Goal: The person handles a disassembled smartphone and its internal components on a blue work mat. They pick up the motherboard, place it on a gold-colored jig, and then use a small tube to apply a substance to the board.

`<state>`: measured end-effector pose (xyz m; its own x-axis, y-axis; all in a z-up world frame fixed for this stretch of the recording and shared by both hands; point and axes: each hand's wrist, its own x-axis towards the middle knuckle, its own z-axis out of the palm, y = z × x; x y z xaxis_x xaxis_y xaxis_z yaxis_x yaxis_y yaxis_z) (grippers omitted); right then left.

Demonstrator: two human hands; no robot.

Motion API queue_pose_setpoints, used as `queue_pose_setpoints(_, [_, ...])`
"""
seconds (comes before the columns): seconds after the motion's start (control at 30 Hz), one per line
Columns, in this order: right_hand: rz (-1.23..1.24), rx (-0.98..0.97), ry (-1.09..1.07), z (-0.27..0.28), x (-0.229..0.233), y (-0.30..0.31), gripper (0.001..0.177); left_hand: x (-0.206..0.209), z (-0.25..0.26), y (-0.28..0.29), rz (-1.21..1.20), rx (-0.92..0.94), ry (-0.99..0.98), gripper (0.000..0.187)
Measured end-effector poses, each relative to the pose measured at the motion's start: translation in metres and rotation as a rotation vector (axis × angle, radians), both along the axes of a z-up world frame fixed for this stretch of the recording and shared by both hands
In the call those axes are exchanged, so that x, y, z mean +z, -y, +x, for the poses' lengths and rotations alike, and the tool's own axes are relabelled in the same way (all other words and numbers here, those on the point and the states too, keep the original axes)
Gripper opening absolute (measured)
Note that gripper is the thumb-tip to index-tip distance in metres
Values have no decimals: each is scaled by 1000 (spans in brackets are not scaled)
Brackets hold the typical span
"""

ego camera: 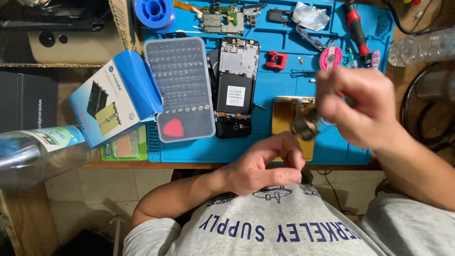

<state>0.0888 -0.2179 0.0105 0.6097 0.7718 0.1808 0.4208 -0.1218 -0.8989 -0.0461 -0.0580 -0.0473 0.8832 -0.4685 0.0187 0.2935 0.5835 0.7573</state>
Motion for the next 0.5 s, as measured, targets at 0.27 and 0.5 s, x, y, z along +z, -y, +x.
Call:
queue_pose_setpoints(0.27, [-380,224,-93,28,10,-83,26,6,2,-8,78,-62,112,12])
queue_pose_setpoints(0.5, [-571,335,214,36,9,-126,32,4,0,-9,55,-87,111,11])
